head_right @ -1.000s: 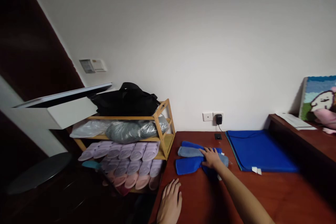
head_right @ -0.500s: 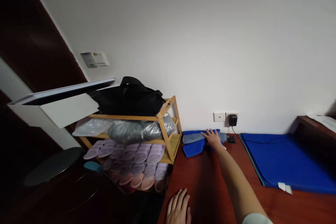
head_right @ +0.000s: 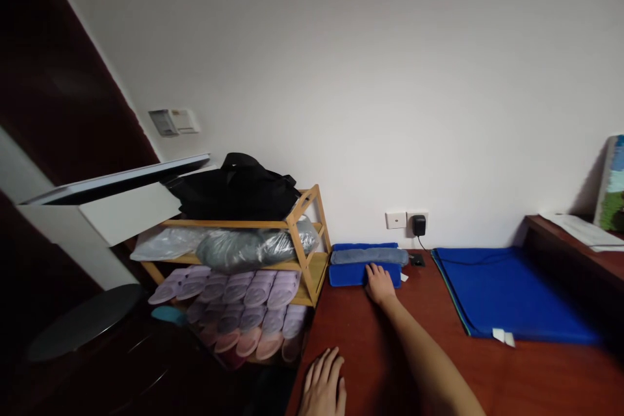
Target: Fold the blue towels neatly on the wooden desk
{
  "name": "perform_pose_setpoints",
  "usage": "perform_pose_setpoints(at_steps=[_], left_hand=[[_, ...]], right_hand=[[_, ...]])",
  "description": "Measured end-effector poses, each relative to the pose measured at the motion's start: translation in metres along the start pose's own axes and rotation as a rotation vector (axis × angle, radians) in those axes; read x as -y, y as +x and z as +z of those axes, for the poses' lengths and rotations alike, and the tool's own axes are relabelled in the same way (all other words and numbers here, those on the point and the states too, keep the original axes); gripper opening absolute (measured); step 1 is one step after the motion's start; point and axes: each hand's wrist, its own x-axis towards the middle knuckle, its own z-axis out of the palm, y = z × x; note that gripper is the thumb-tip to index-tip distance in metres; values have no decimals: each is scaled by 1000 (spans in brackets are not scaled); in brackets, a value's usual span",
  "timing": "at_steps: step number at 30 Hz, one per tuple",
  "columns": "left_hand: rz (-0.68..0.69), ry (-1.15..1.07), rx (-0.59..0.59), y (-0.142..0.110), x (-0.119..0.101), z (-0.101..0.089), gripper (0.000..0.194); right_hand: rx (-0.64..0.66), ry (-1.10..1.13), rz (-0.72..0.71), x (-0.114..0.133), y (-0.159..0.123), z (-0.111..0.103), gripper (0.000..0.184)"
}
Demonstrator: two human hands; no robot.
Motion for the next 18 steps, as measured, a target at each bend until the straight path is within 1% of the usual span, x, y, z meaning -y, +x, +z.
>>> perform_pose_setpoints(at_steps=[2, 5, 7, 10, 11, 12, 15, 17, 18], left_hand=[[-35, -18, 42, 1, -1, -1, 50], [-100, -64, 90, 2, -4, -5, 51], [-122, -91, 109, 4, -5, -7, 51], [-143, -114, 127, 8, -7, -12, 50], [-154, -118, 130, 9, -9, -14, 50], [-165, -122, 134, 10, -10, -17, 50], [-180, -126, 149, 13, -14, -25, 50], [-177, -121, 159, 14, -16, -29, 50], [-173, -118, 162, 14, -16, -30, 50]], right_hand=[[23, 4, 6, 1, -1, -4, 56], [48, 19, -41, 4, -17, -8, 45], [60, 30, -54, 3, -31, -12, 49], [76, 31, 7, -6, -42, -21, 74], [83, 27, 38, -10, -43, -26, 79], [90, 23, 66, -13, -44, -30, 80], [104, 23, 92, -17, -49, -43, 68], [115, 43, 84, -12, -64, -48, 68], [124, 58, 85, -8, -75, -49, 69]])
